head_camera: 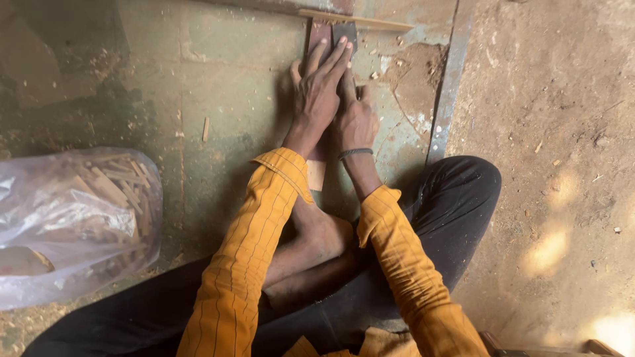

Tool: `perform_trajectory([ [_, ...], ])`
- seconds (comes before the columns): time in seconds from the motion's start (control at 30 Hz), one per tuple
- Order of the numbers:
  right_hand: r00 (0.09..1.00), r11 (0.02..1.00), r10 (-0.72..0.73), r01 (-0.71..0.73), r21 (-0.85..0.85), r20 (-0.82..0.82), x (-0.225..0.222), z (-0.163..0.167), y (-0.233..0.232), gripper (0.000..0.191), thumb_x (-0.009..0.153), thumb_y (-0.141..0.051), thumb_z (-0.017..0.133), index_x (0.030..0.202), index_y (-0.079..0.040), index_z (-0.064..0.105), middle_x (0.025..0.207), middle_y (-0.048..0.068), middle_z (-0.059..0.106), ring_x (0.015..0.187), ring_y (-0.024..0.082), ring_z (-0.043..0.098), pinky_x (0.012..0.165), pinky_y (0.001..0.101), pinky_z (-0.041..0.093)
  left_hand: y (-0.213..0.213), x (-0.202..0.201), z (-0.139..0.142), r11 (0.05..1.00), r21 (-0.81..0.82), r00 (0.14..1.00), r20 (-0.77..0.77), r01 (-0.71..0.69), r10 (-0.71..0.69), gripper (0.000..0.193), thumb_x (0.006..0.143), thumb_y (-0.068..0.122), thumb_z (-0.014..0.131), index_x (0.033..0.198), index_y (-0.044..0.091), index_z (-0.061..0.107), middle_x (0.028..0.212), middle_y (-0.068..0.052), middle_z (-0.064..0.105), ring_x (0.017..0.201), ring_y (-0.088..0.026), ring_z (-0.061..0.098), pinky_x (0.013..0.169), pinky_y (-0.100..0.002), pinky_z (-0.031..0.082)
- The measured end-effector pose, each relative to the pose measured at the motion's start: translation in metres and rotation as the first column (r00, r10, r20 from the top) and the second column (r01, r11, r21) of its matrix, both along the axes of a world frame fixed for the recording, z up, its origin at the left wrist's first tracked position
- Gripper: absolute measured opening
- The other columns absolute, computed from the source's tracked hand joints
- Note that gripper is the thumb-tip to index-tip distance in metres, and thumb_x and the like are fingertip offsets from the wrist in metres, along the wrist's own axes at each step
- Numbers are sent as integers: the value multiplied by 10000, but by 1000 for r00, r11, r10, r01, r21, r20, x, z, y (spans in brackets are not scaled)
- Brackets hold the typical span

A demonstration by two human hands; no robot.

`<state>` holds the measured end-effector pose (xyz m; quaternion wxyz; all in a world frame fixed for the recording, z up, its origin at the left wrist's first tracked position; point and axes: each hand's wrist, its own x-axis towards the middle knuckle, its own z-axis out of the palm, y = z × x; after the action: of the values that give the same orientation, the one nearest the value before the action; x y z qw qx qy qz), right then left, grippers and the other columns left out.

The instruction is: The person sits on the floor holding a chisel and shaves small wooden sticks against a board to shape their ends, then places the finished sticks into a plastic bag beside them, repeating the process one stick at a time.

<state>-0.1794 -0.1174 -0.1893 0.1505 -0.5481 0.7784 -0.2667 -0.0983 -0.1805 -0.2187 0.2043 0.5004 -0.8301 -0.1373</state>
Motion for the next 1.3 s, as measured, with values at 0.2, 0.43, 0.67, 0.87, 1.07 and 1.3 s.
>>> perform_trajectory([
  [0.2, 989, 1000, -16, 19, -17, 149, 3, 22, -2, 678, 962, -150, 648, 1591, -218, 404, 1164, 279, 619, 854, 426, 697, 719, 520, 558, -5, -4, 25, 996, 86, 997, 66, 28, -34, 762, 830, -69, 542, 1525, 244, 507, 1610, 102, 429, 1457, -217, 401, 1120, -604, 266],
  [0.43, 979, 995, -56, 70, -70, 194, 14, 47, -3, 695, 892, -133, 642, 1550, -139, 420, 1130, 310, 629, 857, 482, 663, 675, 542, 538, -9, -2, 63, 986, 160, 994, 86, 50, -64, 659, 839, 12, 589, 1464, 218, 544, 1567, 70, 476, 1436, -234, 401, 1066, -659, 255],
  [0.67, 572, 990, 24, 99, -98, 820, -45, 53, 38, 588, 1008, -265, 632, 1549, -95, 479, 937, 77, 709, 606, 149, 590, 515, 330, 494, -1, -10, 75, 977, 46, 935, -285, -206, 210, 288, 919, 31, 617, 1198, 63, 678, 1126, -137, 735, 1054, -328, 690, 910, -412, 541],
  [0.87, 371, 983, -34, 182, -37, 928, -95, 64, 94, 527, 996, -310, 623, 1444, -44, 545, 863, 17, 618, 522, 89, 566, 418, 247, 478, -26, -34, 62, 929, 252, 875, -336, -272, 347, 113, 907, 97, 721, 982, 39, 660, 970, -137, 698, 874, -300, 715, 754, -426, 551],
  [1.07, 482, 938, 96, 249, -241, 871, -101, 51, 88, 400, 982, -292, 702, 1243, -26, 554, 758, 4, 560, 541, 82, 572, 457, 250, 503, -48, -56, 50, 969, 51, 928, -279, -241, 246, 148, 894, 85, 761, 869, 10, 636, 902, -157, 680, 826, -315, 669, 741, -437, 520],
  [1.3, 390, 972, -109, 236, 15, 914, -90, 33, 72, 291, 943, -278, 743, 919, -38, 581, 577, -6, 523, 413, 102, 504, 376, 272, 417, 0, -21, 60, 670, 658, 477, -737, 343, 479, 204, 965, 141, 680, 1117, 11, 638, 988, -116, 747, 842, -169, 724, 788, -320, 609],
])
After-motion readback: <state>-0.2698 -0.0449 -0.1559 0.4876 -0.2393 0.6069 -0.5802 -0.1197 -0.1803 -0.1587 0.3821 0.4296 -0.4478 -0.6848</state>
